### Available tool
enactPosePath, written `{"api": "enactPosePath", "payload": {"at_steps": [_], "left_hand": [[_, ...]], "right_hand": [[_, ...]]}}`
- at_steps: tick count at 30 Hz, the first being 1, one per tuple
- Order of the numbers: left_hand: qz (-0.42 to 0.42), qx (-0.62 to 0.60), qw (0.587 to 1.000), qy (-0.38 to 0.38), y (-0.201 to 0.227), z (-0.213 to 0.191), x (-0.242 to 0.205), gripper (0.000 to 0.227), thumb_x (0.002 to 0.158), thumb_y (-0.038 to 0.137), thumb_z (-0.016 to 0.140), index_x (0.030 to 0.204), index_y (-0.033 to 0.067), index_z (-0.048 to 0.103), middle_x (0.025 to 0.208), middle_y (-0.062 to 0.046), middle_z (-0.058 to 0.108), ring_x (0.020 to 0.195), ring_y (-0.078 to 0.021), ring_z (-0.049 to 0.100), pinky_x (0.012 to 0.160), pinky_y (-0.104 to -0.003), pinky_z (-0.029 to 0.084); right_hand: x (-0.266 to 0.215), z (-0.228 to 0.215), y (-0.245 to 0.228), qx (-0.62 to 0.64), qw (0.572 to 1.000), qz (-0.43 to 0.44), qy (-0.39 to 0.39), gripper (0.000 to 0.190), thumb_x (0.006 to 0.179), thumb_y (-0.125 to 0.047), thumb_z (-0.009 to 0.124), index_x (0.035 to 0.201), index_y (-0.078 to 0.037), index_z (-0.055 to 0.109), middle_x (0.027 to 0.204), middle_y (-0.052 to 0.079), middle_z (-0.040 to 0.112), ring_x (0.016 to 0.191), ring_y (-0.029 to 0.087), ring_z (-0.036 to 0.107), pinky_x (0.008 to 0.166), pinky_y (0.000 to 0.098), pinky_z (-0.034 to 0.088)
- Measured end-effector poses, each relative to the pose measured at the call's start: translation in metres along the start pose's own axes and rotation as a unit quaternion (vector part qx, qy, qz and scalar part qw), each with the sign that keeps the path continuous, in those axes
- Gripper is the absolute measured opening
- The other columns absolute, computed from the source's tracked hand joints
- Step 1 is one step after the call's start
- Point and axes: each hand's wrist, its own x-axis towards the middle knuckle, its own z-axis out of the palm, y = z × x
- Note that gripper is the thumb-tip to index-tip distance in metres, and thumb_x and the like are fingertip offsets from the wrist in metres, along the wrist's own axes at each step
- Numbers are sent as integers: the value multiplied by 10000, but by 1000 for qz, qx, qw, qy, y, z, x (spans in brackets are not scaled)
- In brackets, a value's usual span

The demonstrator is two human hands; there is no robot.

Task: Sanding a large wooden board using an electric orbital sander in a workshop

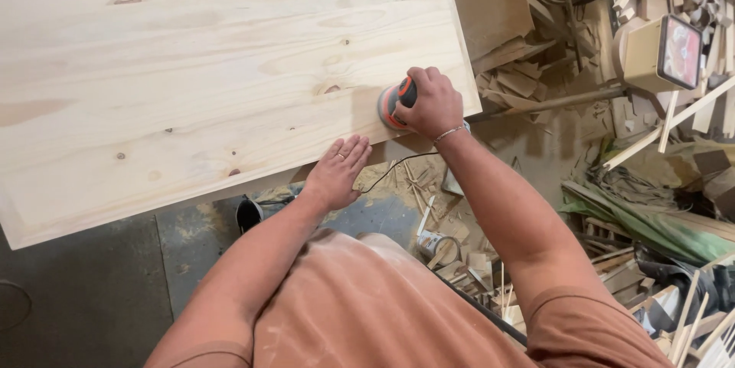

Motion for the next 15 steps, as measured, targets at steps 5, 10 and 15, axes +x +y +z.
{"api": "enactPosePath", "payload": {"at_steps": [5,10,15], "left_hand": [[-19,-6,1000,23,-16,5,-27,1055,779,571,704,1631,143,252,1683,-55,285,1578,-255,199,1293,-457,149],[-67,21,995,70,-27,20,-64,1007,788,550,690,1620,148,289,1686,-43,291,1577,-249,207,1294,-451,154],[-128,47,984,119,-34,34,-85,1025,761,558,706,1614,145,317,1693,-55,298,1574,-254,231,1294,-452,161]], "right_hand": [[-6,-5,-9,-5,1000,-1,-18,622,717,-508,715,1264,-265,547,1045,4,525,954,270,650,738,482,621],[-13,-10,-29,9,1000,-20,0,612,708,-513,726,1237,-251,563,1032,13,548,939,280,654,718,498,621],[-12,-1,-43,16,997,-71,39,630,694,-525,749,1225,-225,593,998,24,568,911,281,655,709,480,623]]}}
